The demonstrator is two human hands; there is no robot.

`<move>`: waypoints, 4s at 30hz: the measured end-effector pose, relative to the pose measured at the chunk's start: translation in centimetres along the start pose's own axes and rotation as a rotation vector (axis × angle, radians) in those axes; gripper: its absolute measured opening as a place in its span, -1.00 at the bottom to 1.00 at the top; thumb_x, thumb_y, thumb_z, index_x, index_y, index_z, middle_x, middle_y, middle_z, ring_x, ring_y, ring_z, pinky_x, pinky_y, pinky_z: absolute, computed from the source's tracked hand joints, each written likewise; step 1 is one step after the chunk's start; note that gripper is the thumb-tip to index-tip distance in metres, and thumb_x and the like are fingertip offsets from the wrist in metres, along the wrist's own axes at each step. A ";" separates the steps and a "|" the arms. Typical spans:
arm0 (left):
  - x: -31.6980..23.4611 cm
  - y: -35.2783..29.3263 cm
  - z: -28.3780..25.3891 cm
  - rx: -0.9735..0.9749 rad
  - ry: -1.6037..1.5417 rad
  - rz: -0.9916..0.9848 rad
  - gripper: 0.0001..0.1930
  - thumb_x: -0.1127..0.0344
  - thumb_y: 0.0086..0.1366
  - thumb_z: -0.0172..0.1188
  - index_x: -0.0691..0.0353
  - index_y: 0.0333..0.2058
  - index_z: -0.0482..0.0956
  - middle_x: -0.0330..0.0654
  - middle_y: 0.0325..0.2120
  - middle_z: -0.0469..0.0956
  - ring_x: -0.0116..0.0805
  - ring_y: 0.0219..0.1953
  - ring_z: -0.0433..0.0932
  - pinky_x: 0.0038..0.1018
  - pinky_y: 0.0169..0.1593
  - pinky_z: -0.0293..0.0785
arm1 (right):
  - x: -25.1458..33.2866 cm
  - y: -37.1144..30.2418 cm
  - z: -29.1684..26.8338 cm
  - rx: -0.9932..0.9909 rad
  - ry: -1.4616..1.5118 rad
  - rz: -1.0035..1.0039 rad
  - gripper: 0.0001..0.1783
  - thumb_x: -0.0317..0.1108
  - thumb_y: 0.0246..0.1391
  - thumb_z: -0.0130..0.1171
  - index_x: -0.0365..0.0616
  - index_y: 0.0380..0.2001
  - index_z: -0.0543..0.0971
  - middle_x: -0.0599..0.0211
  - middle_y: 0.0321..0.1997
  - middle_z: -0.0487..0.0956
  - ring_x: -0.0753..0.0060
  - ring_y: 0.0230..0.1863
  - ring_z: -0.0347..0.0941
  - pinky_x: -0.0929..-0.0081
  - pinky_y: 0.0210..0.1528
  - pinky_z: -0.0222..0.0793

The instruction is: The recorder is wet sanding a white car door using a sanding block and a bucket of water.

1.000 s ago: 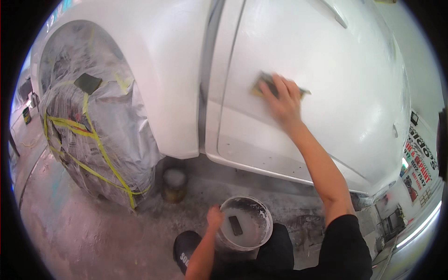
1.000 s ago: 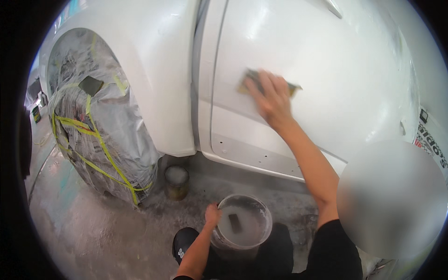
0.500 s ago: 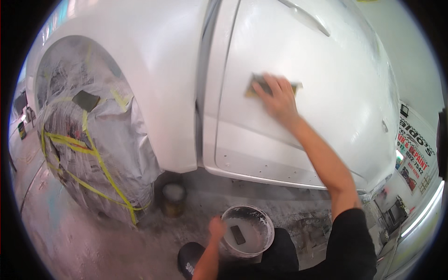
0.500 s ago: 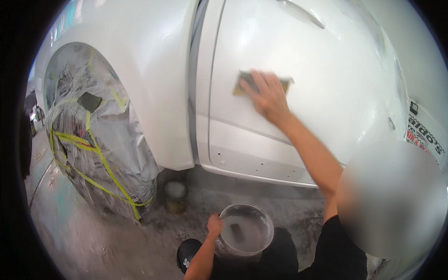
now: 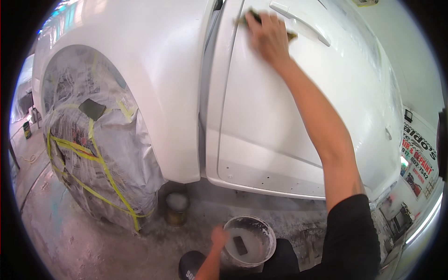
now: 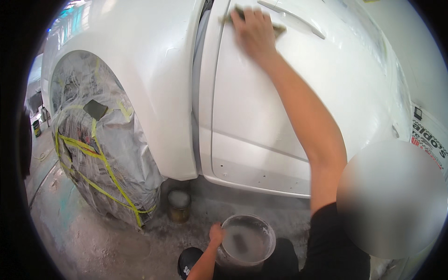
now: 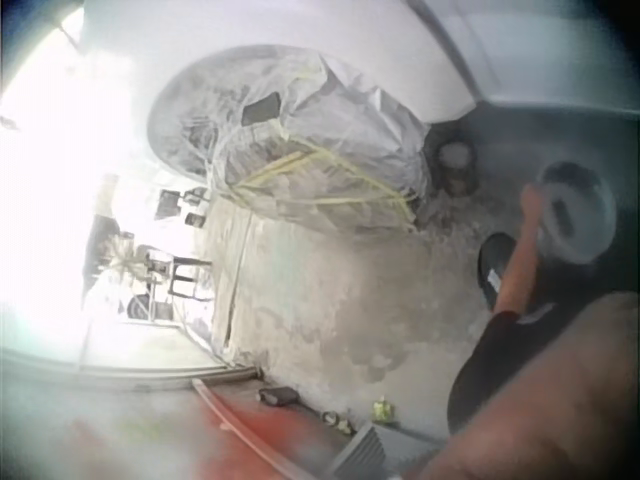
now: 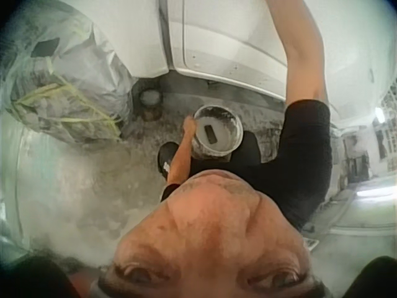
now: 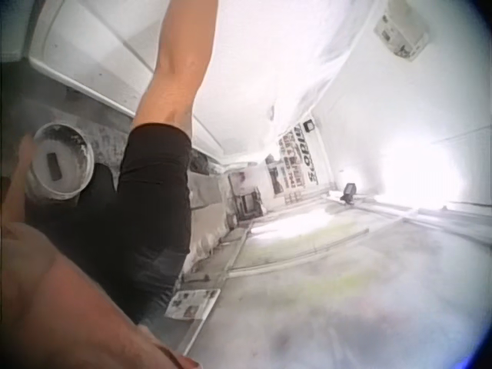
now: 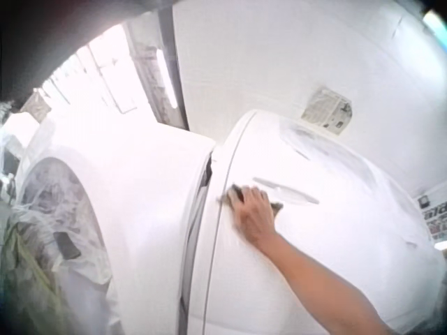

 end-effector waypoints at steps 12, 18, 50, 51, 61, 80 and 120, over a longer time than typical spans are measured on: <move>-1.2 0.2 -0.2 0.064 0.037 -0.024 -0.61 0.31 0.24 0.30 0.20 0.05 0.70 0.13 -0.01 0.72 0.19 0.08 0.69 0.03 0.13 0.62 | -2.2 5.7 1.5 -0.008 -0.112 -0.013 -0.67 -0.31 0.20 0.31 -0.05 0.03 0.67 0.16 -0.02 0.64 0.01 0.05 0.57 0.06 -0.15 0.48; 0.3 -1.1 -2.1 0.052 0.004 -0.041 -0.63 0.29 0.24 0.34 0.22 0.03 0.70 0.11 -0.01 0.71 0.17 0.08 0.69 0.01 0.12 0.63 | 4.9 -2.7 -0.5 -0.016 0.004 0.075 -0.67 -0.35 0.08 0.30 -0.11 -0.06 0.60 0.18 -0.12 0.59 0.12 -0.03 0.53 0.09 -0.10 0.40; -1.2 -0.9 -2.5 0.066 0.017 -0.006 -0.63 0.31 0.21 0.30 0.20 0.01 0.72 0.12 -0.07 0.74 0.20 0.05 0.70 0.03 0.11 0.62 | 1.3 -2.6 -0.8 -0.025 -0.030 0.056 -0.66 -0.38 0.07 0.31 -0.17 -0.05 0.61 0.12 -0.05 0.56 -0.04 0.05 0.48 -0.01 -0.05 0.39; -1.3 -1.1 -2.1 0.082 0.034 0.000 -0.63 0.31 0.21 0.30 0.20 0.01 0.71 0.12 -0.06 0.75 0.20 0.05 0.70 0.03 0.11 0.63 | 0.5 -2.8 -1.8 0.008 -0.024 0.040 -0.67 -0.40 0.09 0.29 -0.17 -0.04 0.61 0.11 -0.05 0.55 -0.04 0.05 0.48 0.00 -0.04 0.39; -1.1 -0.2 -1.1 0.098 0.073 0.013 -0.64 0.30 0.23 0.30 0.21 0.01 0.71 0.15 -0.05 0.73 0.21 0.06 0.70 0.03 0.11 0.63 | -3.7 -2.3 -1.5 0.042 -0.108 0.211 -0.70 -0.32 0.24 0.19 -0.21 -0.02 0.62 0.01 -0.14 0.53 -0.10 0.00 0.47 -0.05 -0.07 0.42; 0.6 0.3 -0.1 0.086 0.085 -0.021 -0.57 0.25 0.23 0.35 0.16 0.08 0.69 0.11 0.04 0.70 0.17 0.12 0.66 0.02 0.16 0.61 | -0.8 -2.6 -0.9 -0.007 0.102 -0.029 -0.59 -0.41 -0.01 0.32 -0.12 -0.02 0.67 0.08 -0.05 0.54 -0.03 0.03 0.46 0.01 -0.03 0.40; -1.9 -1.3 -2.2 0.122 0.027 -0.045 -0.62 0.32 0.22 0.30 0.21 0.03 0.71 0.14 -0.05 0.75 0.22 0.04 0.71 0.03 0.10 0.64 | 4.1 -4.0 -0.3 0.015 0.052 0.048 -0.55 -0.46 0.08 0.22 -0.06 0.09 0.67 -0.02 -0.02 0.55 -0.08 -0.03 0.51 -0.02 -0.08 0.44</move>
Point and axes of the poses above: each hand's wrist, its own y-axis towards the middle knuckle, its own z-axis out of the palm, x = y × z, the point moved 2 cm from there along y, towards the middle knuckle
